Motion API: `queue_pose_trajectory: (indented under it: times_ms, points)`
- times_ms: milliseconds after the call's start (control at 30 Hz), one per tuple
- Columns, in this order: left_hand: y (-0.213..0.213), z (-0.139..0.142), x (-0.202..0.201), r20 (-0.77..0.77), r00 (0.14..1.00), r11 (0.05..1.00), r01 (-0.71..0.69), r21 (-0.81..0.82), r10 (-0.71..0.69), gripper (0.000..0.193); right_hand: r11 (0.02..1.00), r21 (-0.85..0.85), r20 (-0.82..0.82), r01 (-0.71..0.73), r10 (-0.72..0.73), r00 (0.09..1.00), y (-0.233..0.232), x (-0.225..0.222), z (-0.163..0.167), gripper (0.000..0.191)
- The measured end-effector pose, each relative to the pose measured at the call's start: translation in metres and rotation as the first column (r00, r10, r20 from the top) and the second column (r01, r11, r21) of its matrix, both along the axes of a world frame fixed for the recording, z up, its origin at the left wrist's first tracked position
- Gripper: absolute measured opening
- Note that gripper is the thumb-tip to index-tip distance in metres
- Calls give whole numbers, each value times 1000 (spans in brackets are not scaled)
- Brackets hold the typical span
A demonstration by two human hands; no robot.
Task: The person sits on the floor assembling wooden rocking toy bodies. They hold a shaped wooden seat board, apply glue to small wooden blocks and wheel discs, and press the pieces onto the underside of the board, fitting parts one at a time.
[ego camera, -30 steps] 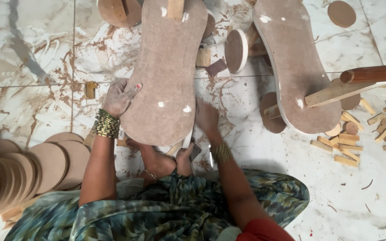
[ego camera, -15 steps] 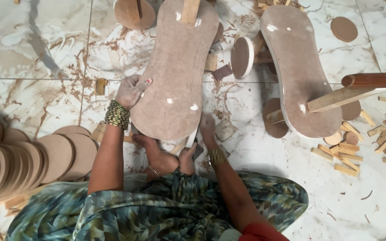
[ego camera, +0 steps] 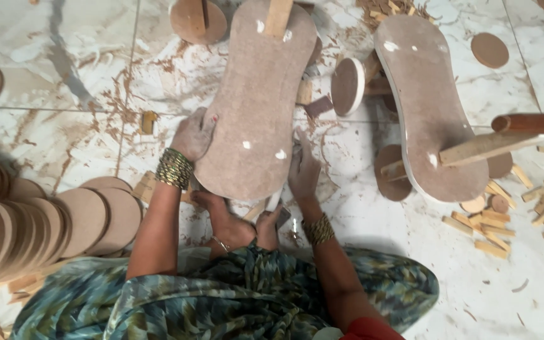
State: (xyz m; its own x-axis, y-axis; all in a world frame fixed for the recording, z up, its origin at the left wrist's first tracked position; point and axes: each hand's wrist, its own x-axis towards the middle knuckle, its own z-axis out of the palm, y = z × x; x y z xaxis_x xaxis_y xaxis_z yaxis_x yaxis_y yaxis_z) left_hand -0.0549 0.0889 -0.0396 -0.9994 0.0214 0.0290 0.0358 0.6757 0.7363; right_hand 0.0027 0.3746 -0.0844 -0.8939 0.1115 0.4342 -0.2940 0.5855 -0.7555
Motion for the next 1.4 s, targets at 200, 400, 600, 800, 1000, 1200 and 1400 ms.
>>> queue_pose_trajectory:
  times_ms: [200, 400, 600, 800, 1000, 1200, 1400]
  points:
    - [-2, 2, 1, -34, 999, 1000, 5, 2, -5, 45, 999, 31, -77, -25, 27, 997, 17, -138, 24, 63]
    - [-3, 1, -2, -93, 996, 999, 5, 37, -2, 45, 988, -96, -30, -124, 121, 992, 29, -174, 19, 59]
    - [-2, 13, -16, -89, 996, 1000, 16, 11, -15, 48, 906, -333, -195, -259, 203, 960, 4, -156, 16, 65]
    - [-9, 33, -34, 67, 995, 997, 72, -9, -71, 50, 819, -571, -68, -56, 21, 997, -30, -170, 27, 52]
    - [-28, 47, -46, -49, 961, 961, 269, -66, -273, 51, 707, -707, -125, 13, -142, 982, -43, -129, 10, 49]
    - [9, 85, 16, 258, 966, 946, 103, -307, -21, 87, 421, -902, -53, 97, -332, 942, -42, -82, -4, 75]
    - [76, 76, 79, 42, 976, 798, 201, -568, -216, 115, 568, -783, -117, 254, -535, 837, -52, -100, -15, 70]
